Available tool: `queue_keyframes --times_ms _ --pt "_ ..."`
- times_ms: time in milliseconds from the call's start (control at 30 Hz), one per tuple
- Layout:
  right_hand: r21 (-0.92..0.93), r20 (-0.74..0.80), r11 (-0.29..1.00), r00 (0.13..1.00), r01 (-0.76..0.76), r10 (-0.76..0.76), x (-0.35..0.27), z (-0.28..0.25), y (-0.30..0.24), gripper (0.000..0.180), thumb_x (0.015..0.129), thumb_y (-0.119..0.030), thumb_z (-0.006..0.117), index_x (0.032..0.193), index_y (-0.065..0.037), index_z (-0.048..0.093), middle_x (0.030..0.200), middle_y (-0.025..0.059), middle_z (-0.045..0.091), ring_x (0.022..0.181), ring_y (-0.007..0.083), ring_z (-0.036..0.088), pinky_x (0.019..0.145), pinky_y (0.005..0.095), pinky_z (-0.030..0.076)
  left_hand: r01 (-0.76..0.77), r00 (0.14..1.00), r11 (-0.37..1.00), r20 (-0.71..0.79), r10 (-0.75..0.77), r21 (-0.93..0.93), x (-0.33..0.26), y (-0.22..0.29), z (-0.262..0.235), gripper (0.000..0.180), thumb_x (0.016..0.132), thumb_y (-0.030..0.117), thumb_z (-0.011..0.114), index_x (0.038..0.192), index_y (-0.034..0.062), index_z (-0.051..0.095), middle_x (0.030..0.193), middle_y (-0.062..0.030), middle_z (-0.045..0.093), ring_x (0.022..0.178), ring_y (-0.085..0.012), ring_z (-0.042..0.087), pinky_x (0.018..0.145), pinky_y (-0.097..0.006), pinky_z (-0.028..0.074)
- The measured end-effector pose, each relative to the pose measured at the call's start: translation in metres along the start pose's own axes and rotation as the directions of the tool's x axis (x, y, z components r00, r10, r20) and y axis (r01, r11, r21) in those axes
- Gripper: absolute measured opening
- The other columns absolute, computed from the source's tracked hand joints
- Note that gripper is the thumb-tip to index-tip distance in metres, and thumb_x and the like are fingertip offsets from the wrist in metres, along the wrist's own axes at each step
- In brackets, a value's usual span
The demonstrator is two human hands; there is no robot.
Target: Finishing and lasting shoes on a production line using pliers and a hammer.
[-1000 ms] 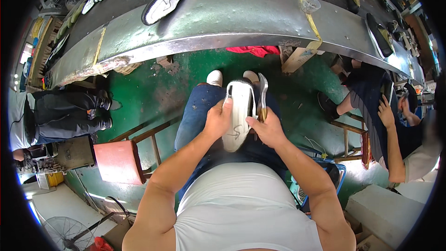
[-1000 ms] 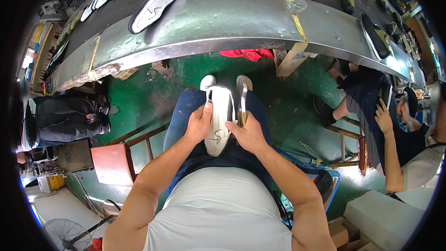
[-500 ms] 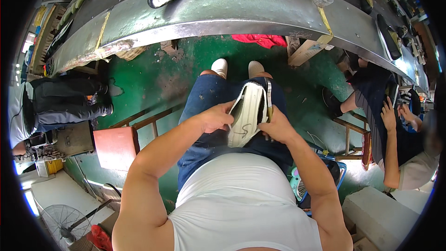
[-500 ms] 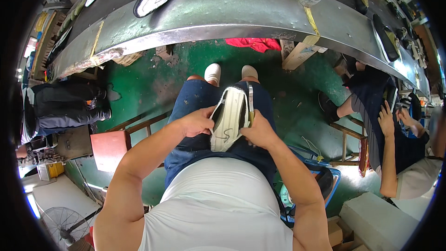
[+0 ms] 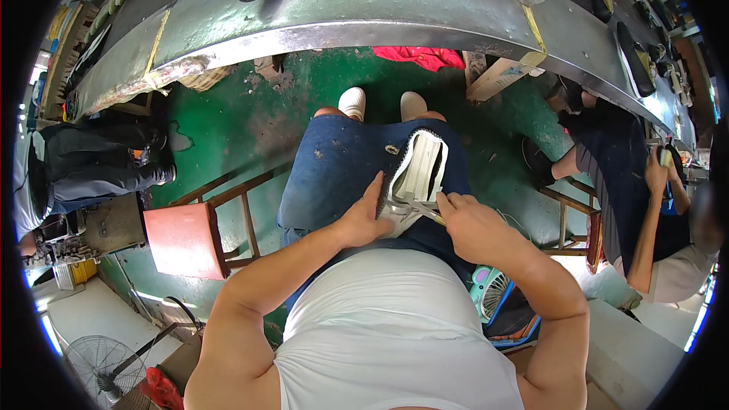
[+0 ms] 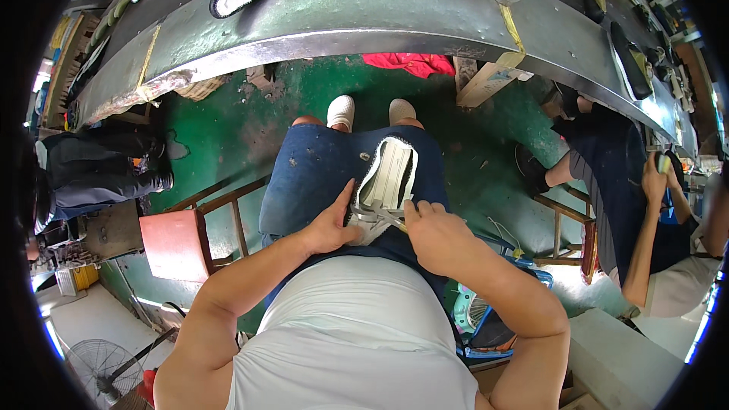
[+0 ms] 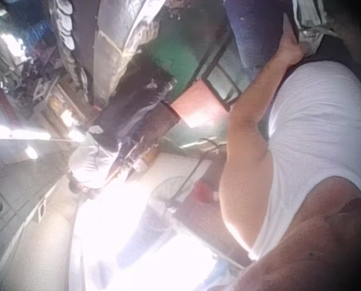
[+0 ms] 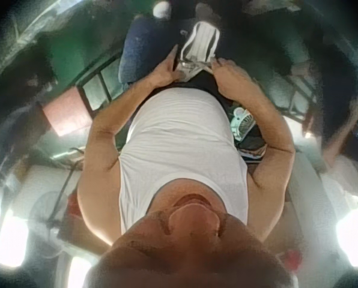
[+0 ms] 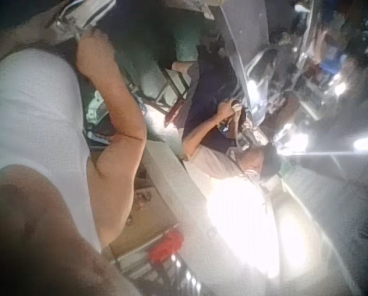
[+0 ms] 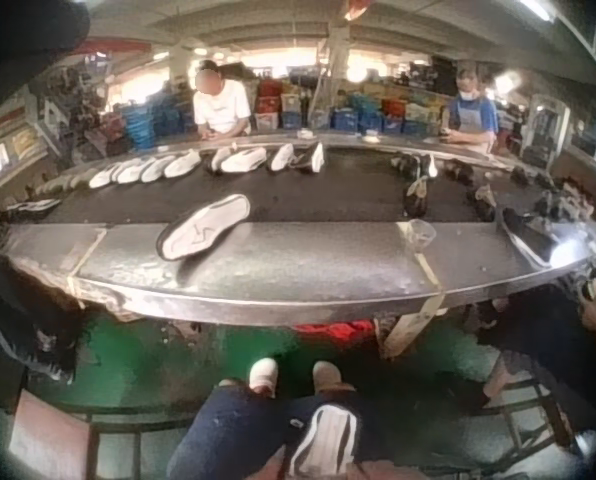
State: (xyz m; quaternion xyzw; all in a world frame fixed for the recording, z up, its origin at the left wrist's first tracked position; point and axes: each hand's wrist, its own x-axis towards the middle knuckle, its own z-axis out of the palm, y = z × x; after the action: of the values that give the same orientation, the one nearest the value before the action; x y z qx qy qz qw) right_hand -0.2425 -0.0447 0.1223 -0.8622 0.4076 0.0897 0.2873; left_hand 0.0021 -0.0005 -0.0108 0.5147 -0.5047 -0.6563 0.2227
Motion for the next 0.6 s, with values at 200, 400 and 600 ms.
queue_keyframes --times_ms 200,400,600 --pt "-0.081 0.294 0.994 0.955 0.07 -0.044 0.031 0.002 0.012 0.027 0.087 -0.016 0.063 0.107 0.002 0.06 0.092 0.0188 0.067 0.08 0.0373 0.067 0.071 0.046 0.054 0.052 0.996 0.589 -0.004 -0.094 -0.806 0.004 -0.01 0.007 0.069 0.106 0.037 0.039 0.157 -0.0022 0.014 0.162 -0.0189 0.024 0.148 -0.0249 0.027 0.12 -0.031 0.019" --pt "0.141 -0.022 0.99 1.0 -0.008 0.011 0.021 0.057 0.004 0.03 0.087 -0.018 0.066 0.111 -0.001 0.059 0.095 0.0177 0.066 0.086 0.0374 0.066 0.075 0.0461 0.053 -0.013 0.84 0.966 -0.527 -0.129 -0.257 0.034 -0.039 0.017 0.059 0.108 0.04 0.029 0.141 -0.0038 0.05 0.137 -0.0238 0.058 0.13 -0.0346 0.053 0.109 -0.037 0.039" --pt "-0.082 -0.232 0.996 0.971 0.041 -0.059 0.018 0.034 0.012 0.056 0.085 -0.011 0.065 0.136 0.003 0.049 0.105 0.0195 0.063 0.098 0.0362 0.065 0.088 0.0424 0.053 -0.07 0.817 0.996 -0.57 0.09 0.057 0.021 -0.015 0.017 0.048 0.107 0.028 0.035 0.138 -0.0044 0.052 0.133 -0.0307 0.056 0.126 -0.0457 0.052 0.108 -0.041 0.041"
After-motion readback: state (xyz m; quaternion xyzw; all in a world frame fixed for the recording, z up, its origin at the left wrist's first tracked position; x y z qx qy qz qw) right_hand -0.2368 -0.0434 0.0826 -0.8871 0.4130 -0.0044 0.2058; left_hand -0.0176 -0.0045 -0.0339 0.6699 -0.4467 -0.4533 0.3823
